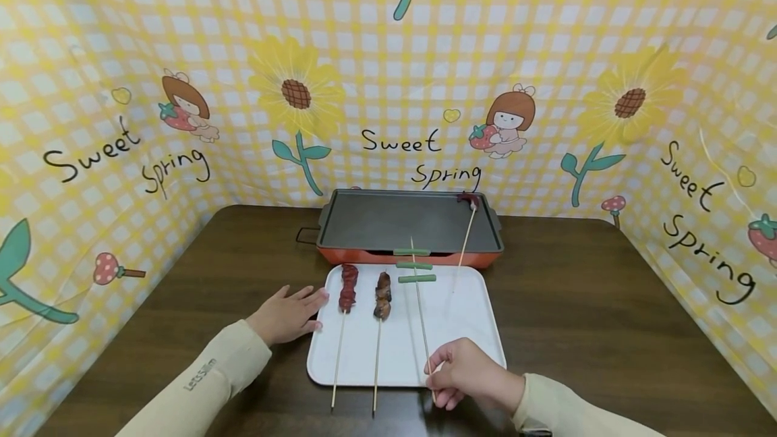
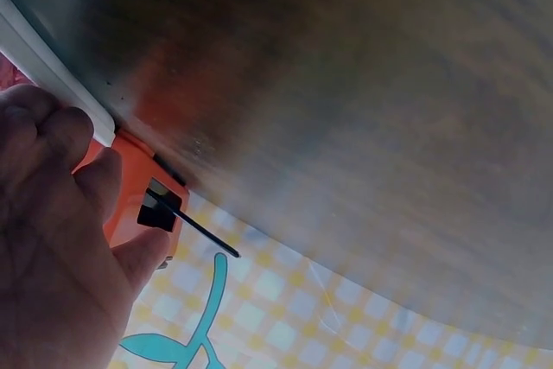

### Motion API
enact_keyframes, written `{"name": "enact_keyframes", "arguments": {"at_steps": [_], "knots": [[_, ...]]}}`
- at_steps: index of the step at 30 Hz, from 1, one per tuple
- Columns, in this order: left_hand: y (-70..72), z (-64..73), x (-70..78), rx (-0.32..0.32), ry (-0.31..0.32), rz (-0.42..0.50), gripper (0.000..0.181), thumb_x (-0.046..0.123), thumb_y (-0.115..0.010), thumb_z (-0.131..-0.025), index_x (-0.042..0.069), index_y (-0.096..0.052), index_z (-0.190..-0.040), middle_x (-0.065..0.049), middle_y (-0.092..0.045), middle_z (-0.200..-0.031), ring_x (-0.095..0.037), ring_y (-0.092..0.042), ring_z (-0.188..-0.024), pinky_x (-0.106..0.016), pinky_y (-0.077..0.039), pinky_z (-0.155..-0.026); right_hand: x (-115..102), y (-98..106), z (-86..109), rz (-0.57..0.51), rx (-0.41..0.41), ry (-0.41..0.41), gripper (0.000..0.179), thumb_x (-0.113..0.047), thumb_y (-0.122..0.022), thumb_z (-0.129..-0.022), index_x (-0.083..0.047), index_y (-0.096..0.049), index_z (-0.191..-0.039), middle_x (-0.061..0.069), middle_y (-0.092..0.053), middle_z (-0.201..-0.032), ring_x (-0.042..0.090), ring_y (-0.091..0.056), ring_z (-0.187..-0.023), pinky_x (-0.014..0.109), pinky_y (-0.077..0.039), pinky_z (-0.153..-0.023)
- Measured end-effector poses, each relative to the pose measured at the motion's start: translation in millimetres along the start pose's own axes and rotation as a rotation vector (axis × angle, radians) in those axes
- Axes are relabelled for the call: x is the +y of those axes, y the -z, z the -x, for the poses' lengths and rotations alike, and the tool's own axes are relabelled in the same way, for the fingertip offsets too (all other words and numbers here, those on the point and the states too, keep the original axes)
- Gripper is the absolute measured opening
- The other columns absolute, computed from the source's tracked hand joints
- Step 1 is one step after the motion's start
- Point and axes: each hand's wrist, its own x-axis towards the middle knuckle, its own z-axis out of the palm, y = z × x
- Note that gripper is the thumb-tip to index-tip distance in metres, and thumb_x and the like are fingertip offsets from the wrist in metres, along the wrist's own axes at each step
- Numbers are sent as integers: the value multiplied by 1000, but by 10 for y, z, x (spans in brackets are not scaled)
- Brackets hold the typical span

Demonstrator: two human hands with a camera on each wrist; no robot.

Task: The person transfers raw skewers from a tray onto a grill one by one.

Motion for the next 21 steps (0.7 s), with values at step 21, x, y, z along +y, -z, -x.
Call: {"name": "enact_keyframes", "arguments": {"at_steps": [21], "knots": [[-63, -40, -35, 20, -4, -36, 59, 37, -56, -95, 2, -46, -141, -11, -45, -145, -32, -37, -136, -62, -26, -105, -441, 274, -256, -53, 99, 8, 10, 6, -62, -83, 10, -60, -91, 5, -62, -59, 6, -57, -47, 22, -50, -47]]}}
